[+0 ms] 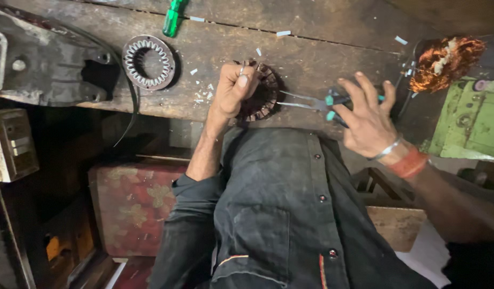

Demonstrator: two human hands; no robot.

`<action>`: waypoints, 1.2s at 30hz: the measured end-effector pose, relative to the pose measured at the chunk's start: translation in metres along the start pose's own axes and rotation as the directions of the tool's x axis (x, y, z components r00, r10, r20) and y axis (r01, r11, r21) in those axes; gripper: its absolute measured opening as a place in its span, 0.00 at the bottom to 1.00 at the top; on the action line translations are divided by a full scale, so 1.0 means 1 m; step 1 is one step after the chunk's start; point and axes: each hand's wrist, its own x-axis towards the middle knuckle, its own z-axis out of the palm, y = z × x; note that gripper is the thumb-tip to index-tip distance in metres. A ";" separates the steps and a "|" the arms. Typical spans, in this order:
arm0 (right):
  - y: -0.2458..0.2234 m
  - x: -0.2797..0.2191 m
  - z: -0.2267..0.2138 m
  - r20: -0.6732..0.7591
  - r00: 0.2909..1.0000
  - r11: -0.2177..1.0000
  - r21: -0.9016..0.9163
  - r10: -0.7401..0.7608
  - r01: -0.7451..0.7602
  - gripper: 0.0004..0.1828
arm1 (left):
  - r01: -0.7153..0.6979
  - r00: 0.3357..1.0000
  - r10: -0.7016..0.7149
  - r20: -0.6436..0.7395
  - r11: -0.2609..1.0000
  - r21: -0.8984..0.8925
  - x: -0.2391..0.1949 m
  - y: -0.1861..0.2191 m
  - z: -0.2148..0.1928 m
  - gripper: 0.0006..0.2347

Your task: The person uses pliers to pull and cut copper windings from a motor stator core. The removed copper pieces are placed on the workbench. The person rotates the stator to access different sections while continuing to remove the windings.

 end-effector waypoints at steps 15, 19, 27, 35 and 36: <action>-0.015 0.009 0.019 -0.014 0.999 0.981 -0.188 -0.049 0.046 0.19 | 0.034 0.999 -0.034 0.000 0.995 0.092 0.004 -0.003 0.008 0.27; -0.023 0.005 0.024 -0.109 0.993 0.989 -0.147 -0.035 0.019 0.21 | -0.050 0.999 0.045 0.028 0.970 0.237 0.006 0.001 0.012 0.27; -0.037 -0.004 0.025 -0.213 0.977 0.951 -0.300 0.005 -0.070 0.15 | -0.122 0.991 0.098 0.089 0.943 0.311 0.001 0.017 0.017 0.28; -0.022 -0.005 0.043 -0.238 0.970 0.975 -0.221 -0.057 0.003 0.09 | -0.158 0.987 0.158 0.016 0.967 0.199 -0.002 0.007 0.016 0.32; -0.020 -0.004 0.044 -0.232 0.971 0.977 -0.215 -0.064 0.012 0.08 | -0.152 0.987 0.159 -0.030 0.974 0.167 -0.002 0.007 0.014 0.31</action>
